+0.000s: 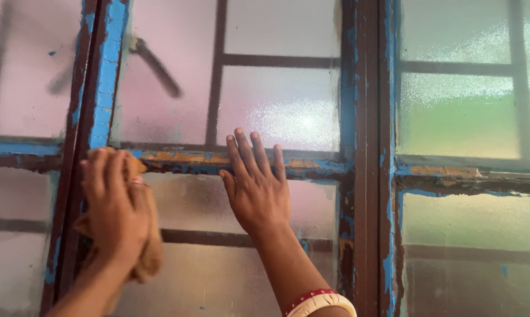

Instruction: The person wipes translucent window panes using a brown cloth, then uses a pink spray bottle to apply liquid to the glass and continues wiping the surfaces by hand with the cloth.

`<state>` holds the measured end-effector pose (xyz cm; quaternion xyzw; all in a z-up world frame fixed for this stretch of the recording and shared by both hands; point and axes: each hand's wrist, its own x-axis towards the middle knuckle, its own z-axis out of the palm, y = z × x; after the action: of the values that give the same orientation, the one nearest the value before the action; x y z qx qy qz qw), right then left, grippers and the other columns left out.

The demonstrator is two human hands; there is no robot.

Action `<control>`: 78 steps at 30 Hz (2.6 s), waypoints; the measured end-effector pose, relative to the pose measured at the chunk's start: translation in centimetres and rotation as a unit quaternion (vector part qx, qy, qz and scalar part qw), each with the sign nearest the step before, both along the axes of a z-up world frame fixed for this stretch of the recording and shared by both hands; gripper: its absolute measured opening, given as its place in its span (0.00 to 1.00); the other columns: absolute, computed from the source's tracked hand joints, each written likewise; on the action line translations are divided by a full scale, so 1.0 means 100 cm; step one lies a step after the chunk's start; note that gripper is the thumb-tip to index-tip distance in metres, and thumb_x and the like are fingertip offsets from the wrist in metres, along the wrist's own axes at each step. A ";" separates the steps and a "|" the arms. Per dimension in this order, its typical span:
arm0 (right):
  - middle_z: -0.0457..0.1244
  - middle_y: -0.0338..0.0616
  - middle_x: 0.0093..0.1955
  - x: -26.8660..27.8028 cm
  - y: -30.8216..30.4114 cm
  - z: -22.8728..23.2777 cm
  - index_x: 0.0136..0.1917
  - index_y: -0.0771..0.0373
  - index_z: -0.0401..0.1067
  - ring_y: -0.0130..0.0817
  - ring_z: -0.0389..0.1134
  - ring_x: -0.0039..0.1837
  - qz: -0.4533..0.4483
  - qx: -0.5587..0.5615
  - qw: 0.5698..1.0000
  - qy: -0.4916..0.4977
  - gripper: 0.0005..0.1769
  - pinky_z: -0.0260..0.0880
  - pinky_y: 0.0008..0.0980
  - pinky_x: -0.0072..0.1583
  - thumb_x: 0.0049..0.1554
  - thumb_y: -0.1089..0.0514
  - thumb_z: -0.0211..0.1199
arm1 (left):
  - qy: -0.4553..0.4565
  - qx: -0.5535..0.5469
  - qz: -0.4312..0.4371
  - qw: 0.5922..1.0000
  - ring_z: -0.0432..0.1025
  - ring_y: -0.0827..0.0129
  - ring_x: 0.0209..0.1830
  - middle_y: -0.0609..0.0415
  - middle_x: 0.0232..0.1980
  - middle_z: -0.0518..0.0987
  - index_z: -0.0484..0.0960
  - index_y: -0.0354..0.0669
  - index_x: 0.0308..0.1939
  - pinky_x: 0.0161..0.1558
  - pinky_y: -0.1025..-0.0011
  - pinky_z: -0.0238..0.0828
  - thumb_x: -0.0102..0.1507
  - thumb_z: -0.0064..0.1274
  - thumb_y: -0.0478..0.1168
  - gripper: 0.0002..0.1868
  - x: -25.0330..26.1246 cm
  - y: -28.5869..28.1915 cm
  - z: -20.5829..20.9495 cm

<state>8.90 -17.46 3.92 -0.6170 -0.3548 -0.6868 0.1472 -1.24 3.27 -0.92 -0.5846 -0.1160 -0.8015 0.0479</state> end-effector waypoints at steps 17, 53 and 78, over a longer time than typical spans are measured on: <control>0.45 0.37 0.83 0.000 0.001 0.000 0.81 0.50 0.48 0.36 0.40 0.83 -0.003 0.000 1.000 0.001 0.34 0.35 0.52 0.80 0.66 0.37 0.37 | 0.067 -0.004 -0.053 0.996 0.48 0.40 0.83 0.40 0.80 0.54 0.62 0.42 0.75 0.79 0.43 0.47 0.70 0.44 0.42 0.29 -0.008 0.009 -0.018; 0.38 0.27 0.87 -0.012 -0.010 -0.012 0.84 0.46 0.40 0.30 0.37 0.86 -0.015 -0.072 0.996 0.042 0.36 0.33 0.48 0.84 0.68 0.43 0.46 | 0.273 -0.047 -0.050 0.960 0.46 0.40 0.81 0.41 0.82 0.50 0.60 0.42 0.76 0.76 0.47 0.48 0.69 0.45 0.42 0.31 -0.026 -0.033 -0.045; 0.45 0.38 0.86 -0.038 -0.060 -0.072 0.83 0.43 0.49 0.41 0.48 0.83 0.143 -0.179 0.953 0.199 0.34 0.49 0.46 0.80 0.67 0.44 0.50 | 0.055 -0.153 -0.610 0.775 0.33 0.53 0.86 0.41 0.86 0.42 0.51 0.41 0.80 0.79 0.54 0.30 0.74 0.35 0.56 0.35 0.054 -0.105 -0.053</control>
<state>5.08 -23.49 -3.28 -0.7001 -0.5204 -0.4468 0.1984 4.16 -7.27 -6.27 -0.5754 0.1468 -0.6009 -0.5350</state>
